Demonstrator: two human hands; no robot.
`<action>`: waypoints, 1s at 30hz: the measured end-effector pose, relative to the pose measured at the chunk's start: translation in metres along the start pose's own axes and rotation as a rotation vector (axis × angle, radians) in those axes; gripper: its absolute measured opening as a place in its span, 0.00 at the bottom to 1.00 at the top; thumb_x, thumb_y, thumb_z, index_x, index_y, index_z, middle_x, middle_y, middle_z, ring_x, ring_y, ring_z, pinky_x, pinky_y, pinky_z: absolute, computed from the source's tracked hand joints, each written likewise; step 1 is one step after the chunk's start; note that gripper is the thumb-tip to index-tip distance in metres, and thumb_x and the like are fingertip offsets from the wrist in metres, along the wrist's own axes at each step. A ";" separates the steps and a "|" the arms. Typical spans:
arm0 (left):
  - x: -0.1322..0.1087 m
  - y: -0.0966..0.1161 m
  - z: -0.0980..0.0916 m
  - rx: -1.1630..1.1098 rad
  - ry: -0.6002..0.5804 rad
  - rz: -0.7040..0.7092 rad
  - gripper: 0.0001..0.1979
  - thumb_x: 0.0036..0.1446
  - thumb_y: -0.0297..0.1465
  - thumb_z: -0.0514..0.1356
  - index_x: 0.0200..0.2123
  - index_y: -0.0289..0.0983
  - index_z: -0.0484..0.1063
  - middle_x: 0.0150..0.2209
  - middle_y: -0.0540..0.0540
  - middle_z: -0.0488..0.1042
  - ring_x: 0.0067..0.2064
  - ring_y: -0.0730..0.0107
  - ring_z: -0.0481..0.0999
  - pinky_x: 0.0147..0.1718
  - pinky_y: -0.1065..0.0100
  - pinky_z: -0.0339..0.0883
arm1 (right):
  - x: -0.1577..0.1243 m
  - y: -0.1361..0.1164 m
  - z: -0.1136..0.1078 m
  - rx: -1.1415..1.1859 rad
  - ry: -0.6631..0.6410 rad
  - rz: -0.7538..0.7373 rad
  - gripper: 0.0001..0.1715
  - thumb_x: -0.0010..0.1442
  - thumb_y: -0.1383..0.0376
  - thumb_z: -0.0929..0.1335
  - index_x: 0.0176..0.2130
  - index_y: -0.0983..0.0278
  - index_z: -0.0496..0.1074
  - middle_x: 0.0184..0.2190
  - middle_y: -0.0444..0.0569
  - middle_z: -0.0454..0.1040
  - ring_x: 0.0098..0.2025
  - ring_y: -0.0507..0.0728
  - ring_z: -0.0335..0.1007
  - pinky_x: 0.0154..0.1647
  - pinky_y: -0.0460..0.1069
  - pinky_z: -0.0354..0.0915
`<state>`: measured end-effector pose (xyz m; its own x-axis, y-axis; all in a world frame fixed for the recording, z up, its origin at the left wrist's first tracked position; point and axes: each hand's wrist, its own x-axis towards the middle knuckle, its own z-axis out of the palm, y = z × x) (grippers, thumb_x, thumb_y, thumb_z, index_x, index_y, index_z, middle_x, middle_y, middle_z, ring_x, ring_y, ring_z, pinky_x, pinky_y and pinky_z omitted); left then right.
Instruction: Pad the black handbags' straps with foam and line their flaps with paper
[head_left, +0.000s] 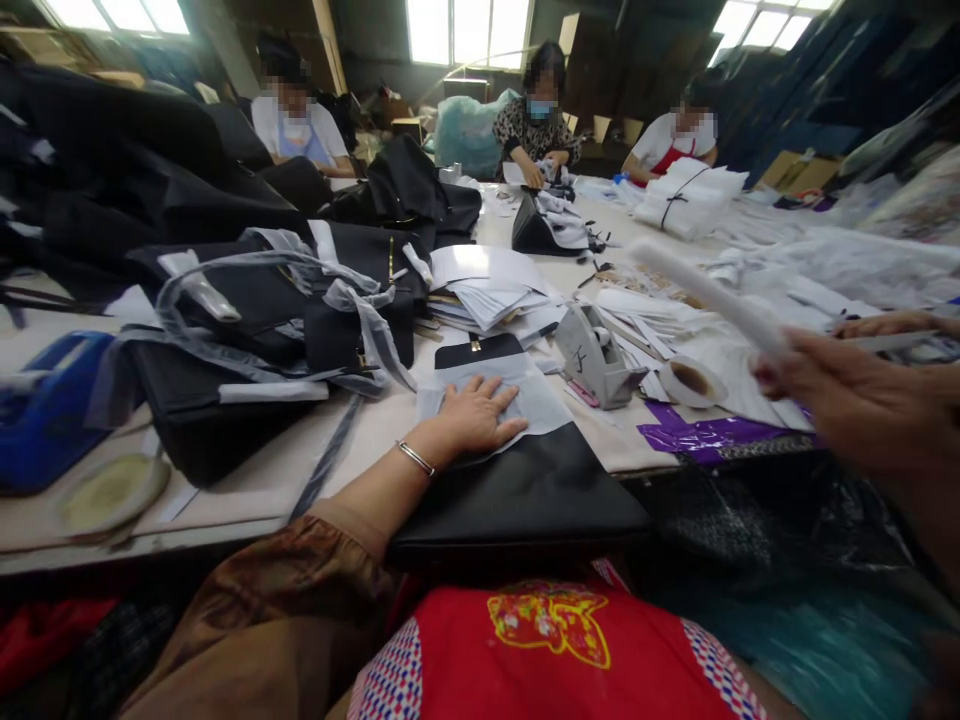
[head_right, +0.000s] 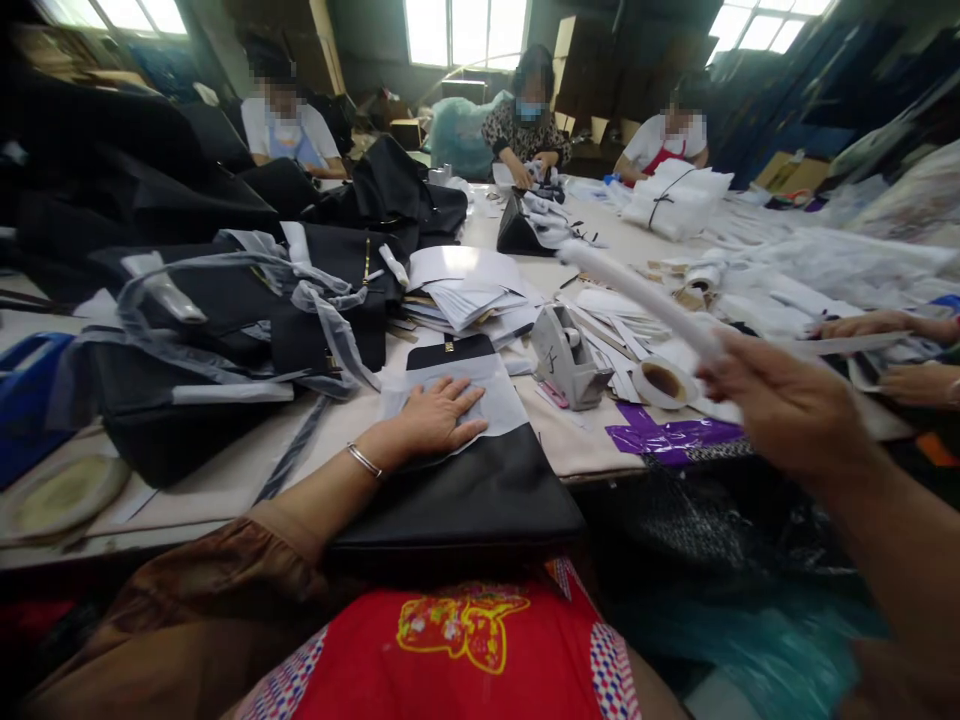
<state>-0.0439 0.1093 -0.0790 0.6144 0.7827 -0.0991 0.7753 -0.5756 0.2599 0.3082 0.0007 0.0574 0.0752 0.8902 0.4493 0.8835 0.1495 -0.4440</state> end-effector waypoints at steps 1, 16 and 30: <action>-0.001 0.001 0.000 -0.002 0.001 0.000 0.40 0.61 0.60 0.40 0.69 0.47 0.52 0.71 0.40 0.50 0.69 0.36 0.49 0.59 0.31 0.47 | 0.019 -0.016 0.026 0.068 -0.042 -0.047 0.20 0.66 0.50 0.65 0.53 0.53 0.75 0.38 0.52 0.78 0.35 0.56 0.74 0.38 0.53 0.70; -0.012 -0.001 0.005 -0.018 0.177 0.048 0.36 0.62 0.57 0.44 0.66 0.45 0.58 0.66 0.39 0.60 0.64 0.45 0.59 0.60 0.37 0.49 | 0.091 -0.060 0.254 -0.102 -0.756 -0.370 0.18 0.65 0.63 0.65 0.50 0.60 0.79 0.47 0.48 0.80 0.49 0.59 0.75 0.50 0.48 0.66; -0.008 0.004 0.009 0.091 0.264 -0.131 0.48 0.53 0.64 0.49 0.66 0.37 0.58 0.67 0.32 0.58 0.67 0.37 0.53 0.63 0.39 0.41 | 0.091 -0.065 0.245 -0.332 -0.772 -0.412 0.17 0.65 0.58 0.67 0.51 0.52 0.79 0.46 0.51 0.79 0.46 0.61 0.73 0.43 0.49 0.63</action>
<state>-0.0445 0.0988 -0.0854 0.4579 0.8794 0.1304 0.8628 -0.4749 0.1732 0.1444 0.1774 -0.0622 -0.4956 0.8517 -0.1704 0.8681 0.4919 -0.0664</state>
